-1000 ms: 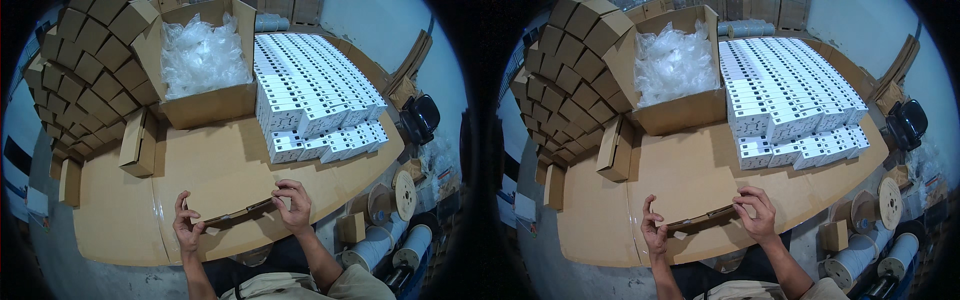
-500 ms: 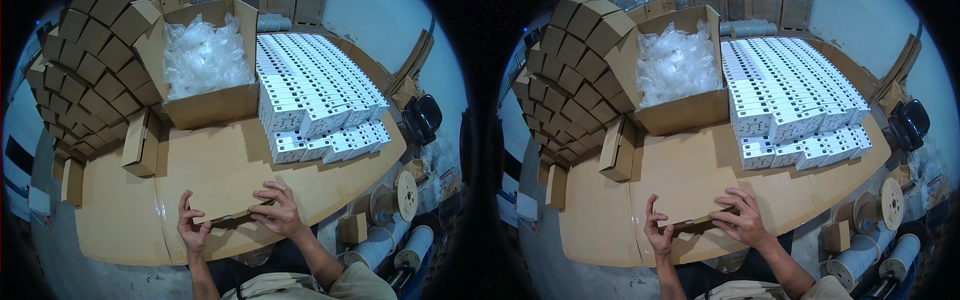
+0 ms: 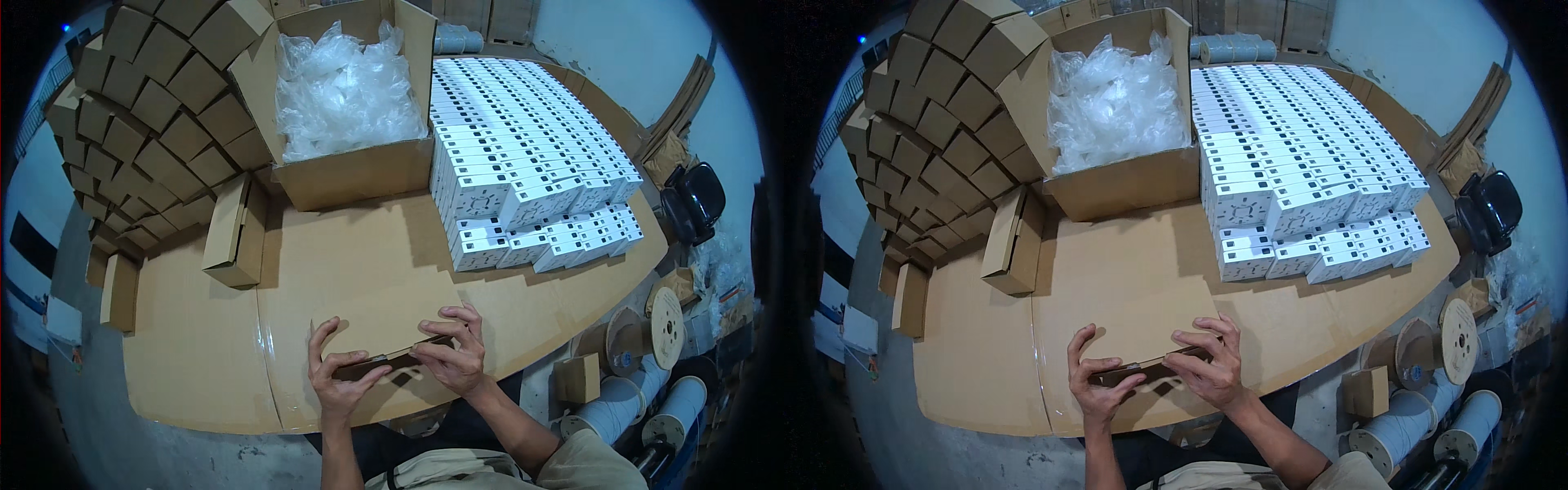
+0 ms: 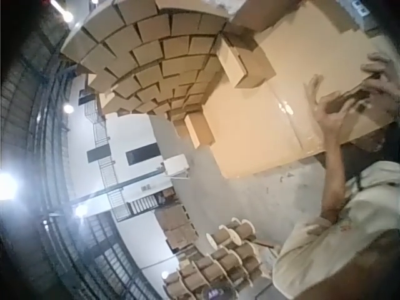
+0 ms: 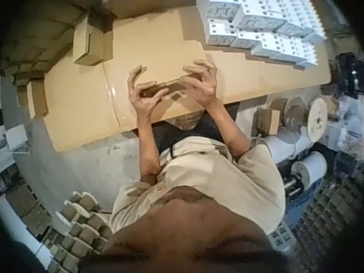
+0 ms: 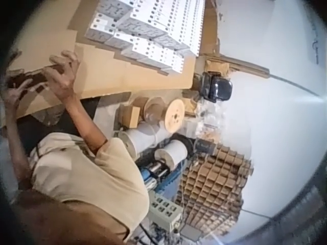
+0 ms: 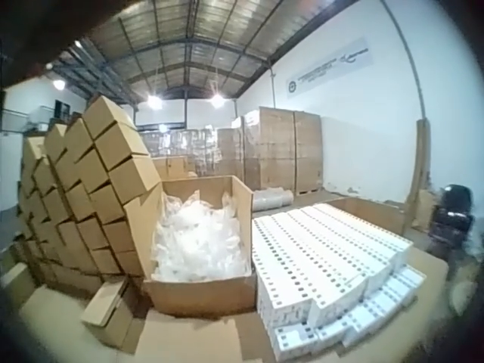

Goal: Packaging small product boxes into plastic bags and cardboard containers in a warehouse environment.

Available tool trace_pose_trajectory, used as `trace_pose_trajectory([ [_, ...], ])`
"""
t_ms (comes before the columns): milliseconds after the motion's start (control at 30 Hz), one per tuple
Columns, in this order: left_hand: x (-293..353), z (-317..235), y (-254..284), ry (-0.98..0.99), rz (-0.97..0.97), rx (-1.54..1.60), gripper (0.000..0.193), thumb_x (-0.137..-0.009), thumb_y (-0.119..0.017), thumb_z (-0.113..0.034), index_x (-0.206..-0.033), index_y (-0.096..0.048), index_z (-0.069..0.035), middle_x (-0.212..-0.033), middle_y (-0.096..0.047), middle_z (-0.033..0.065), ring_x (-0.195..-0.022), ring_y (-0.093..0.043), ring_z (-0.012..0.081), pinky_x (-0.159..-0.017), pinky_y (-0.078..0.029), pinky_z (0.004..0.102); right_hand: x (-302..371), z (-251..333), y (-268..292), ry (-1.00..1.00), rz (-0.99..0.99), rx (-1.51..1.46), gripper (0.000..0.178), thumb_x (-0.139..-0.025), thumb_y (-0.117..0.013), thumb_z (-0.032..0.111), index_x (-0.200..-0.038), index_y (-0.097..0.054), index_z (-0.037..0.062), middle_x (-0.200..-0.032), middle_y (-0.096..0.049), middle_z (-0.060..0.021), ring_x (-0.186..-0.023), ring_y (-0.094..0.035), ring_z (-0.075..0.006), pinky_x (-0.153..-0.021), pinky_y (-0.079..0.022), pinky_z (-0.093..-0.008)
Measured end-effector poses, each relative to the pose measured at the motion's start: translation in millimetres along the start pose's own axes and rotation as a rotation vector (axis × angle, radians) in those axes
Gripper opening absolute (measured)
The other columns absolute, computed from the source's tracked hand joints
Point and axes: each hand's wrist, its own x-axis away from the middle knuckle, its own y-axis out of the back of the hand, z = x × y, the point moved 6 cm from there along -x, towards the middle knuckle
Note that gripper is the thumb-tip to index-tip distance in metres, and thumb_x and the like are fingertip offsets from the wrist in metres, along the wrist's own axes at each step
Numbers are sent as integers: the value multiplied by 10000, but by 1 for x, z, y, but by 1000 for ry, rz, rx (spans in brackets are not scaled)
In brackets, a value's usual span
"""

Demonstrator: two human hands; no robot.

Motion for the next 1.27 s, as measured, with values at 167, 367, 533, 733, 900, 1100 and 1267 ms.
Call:
trace_pose_trajectory([
  [167,6,-2,-6,13,-119,-51,512,-488,-999,-200,-827,-633,-88,-1186,-600,170,-1129,-613,322,-957,-524,444,-7,0,-2,-38,31,51,224,-681,-885,216,-888,-797,226,-1036,-688,53,-1093,-567,-228,-1014,-373,-488],
  [367,16,13,-7,66,-208,-84,471,-467,-998,-204,-731,-629,-77,-940,-628,106,-922,-637,252,-971,-512,474,-12,-3,-3,-33,42,53,226,-669,-894,232,-869,-792,205,-983,-703,57,-994,-597,-186,-997,-373,-483],
  [533,-21,9,4,-55,-34,-67,396,-466,-989,-244,-624,-651,-109,-729,-616,18,-816,-638,189,-1123,-368,605,-29,-24,12,-21,140,-127,218,-653,-895,152,-818,-763,99,-915,-757,30,-847,-634,-168,-893,-462,-376],
  [733,-30,13,8,-97,114,-41,354,-467,-982,-270,-603,-687,-130,-693,-598,0,-805,-624,191,-1069,-409,568,-34,-35,30,12,179,-190,188,-701,-863,84,-851,-751,62,-976,-765,-19,-872,-659,-198,-783,-540,-320],
  [900,-28,15,6,-115,202,-37,352,-478,-985,-257,-654,-708,-133,-892,-635,59,-997,-621,251,-1087,-407,527,-30,-35,37,56,179,-101,178,-705,-863,83,-834,-744,57,-1006,-765,-37,-957,-659,-212,-832,-544,-333],
  [1100,-28,32,17,72,267,160,533,-526,-980,-150,-974,-693,-126,-1458,-366,226,-1369,-434,403,-1141,-359,497,-19,-47,49,-145,113,-267,234,-838,-717,28,-1069,-692,2,-1235,-673,-149,-1027,-649,-239,-897,-533,-345],
  [1267,-9,57,31,75,355,112,682,-580,-956,-134,-1197,-668,-169,-1566,-283,260,-1442,-353,417,-1159,-326,480,42,-97,14,-571,61,-475,364,-945,-574,88,-1300,-562,11,-1419,-533,-206,-1132,-625,-293,-995,-501,-381],
])
